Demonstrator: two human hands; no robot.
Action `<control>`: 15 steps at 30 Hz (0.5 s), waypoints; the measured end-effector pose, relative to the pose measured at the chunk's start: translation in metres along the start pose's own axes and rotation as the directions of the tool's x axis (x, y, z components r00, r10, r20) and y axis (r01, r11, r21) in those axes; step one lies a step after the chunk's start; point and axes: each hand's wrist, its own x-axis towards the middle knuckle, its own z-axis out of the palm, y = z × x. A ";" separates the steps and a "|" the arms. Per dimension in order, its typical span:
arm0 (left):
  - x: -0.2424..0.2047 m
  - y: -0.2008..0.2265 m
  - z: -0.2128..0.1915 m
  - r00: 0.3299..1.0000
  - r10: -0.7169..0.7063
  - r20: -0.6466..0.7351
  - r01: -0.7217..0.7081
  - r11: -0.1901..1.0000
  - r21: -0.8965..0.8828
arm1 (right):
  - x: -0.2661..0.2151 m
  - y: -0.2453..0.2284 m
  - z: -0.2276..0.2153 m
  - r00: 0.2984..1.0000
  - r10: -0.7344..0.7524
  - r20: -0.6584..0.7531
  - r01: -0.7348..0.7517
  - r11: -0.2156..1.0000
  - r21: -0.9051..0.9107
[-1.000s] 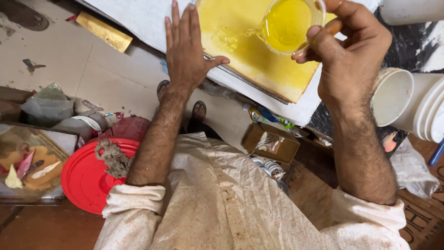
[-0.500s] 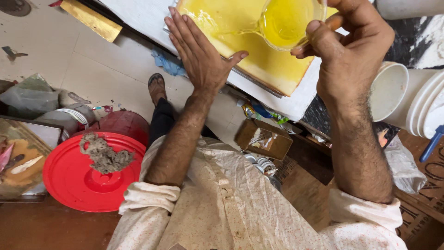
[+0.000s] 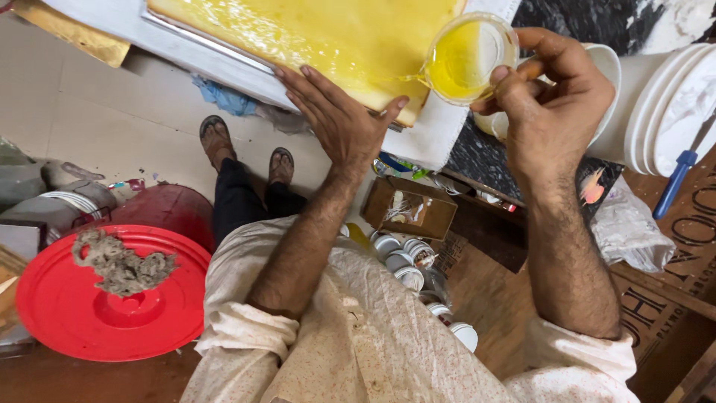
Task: The person places a rectangular board on a table and pours a yellow liquid from a plastic cup onto it, spreading the liquid with their hand. They repeat this process on a second board.
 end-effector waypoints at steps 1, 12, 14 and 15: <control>-0.009 0.006 0.006 1.000 -0.004 0.003 0.004 1.000 -0.001 | -0.003 0.005 -0.005 1.000 -0.026 0.012 0.025 1.000 0.014; -0.063 0.048 0.050 0.994 -0.077 0.078 0.078 0.997 -0.014 | -0.025 0.034 -0.040 0.999 -0.035 -0.017 0.033 0.992 -0.125; -0.062 0.050 0.050 0.996 -0.078 0.053 0.079 0.997 -0.012 | -0.026 0.032 -0.037 0.999 -0.039 -0.008 0.038 0.992 -0.119; -0.060 0.052 0.050 0.997 -0.068 0.033 0.068 0.998 -0.011 | -0.025 0.030 -0.035 0.999 -0.043 -0.001 0.042 0.992 -0.115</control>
